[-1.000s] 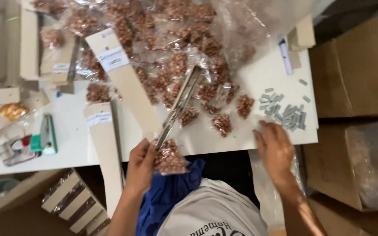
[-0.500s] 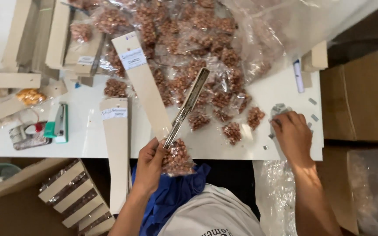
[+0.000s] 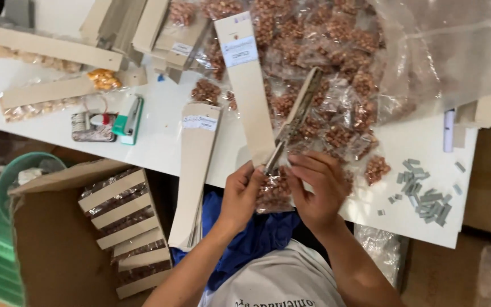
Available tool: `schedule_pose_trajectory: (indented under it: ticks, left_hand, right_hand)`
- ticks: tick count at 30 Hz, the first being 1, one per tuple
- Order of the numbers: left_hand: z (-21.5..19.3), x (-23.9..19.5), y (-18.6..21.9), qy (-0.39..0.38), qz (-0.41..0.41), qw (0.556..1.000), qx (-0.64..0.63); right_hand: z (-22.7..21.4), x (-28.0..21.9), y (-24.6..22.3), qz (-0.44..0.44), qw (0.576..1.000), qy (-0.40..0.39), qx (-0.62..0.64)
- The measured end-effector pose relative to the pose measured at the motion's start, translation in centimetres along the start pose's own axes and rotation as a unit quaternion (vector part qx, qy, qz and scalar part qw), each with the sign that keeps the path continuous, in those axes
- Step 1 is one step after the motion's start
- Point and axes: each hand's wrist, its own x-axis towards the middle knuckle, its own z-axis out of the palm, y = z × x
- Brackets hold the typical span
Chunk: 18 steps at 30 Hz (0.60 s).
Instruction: The person repeatedly picks up small plastic bags of peanuts, places them into cardboard sleeves, seals the sleeves with a handheld sealer, and stacks the finished packages in a cardboard box. The workspace contains many pre-filled bags and packaging materials.
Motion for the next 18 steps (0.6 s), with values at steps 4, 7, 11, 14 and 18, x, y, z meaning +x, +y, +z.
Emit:
schedule_pose_trajectory:
  ticks: [4, 7, 11, 14, 18]
  left_hand:
    - [-0.6, 0.1, -0.7, -0.012, 0.032, 0.999, 0.041]
    - [-1.1, 0.2, -2.2, -0.018, 0.034, 0.998, 0.043]
    - [-1.2, 0.0, -2.0, -0.036, 0.037, 0.998, 0.045]
    - [-1.6, -0.2, -0.9, -0.039, 0.023, 0.997, 0.069]
    - [-2.6, 0.9, -0.2, -0.037, 0.024, 0.993, 0.109]
  right_hand:
    - [1.8, -0.4, -0.7, -0.050, 0.998, -0.030, -0.026]
    - [2.4, -1.6, 1.2, -0.055, 0.997, -0.043, -0.040]
    - [1.4, 2.1, 4.5, 0.014, 0.997, -0.018, -0.076]
    - [0.5, 8.4, 4.5, 0.231, 0.970, -0.052, 0.060]
    - [1.7, 9.1, 5.7, 0.263, 0.952, -0.093, 0.123]
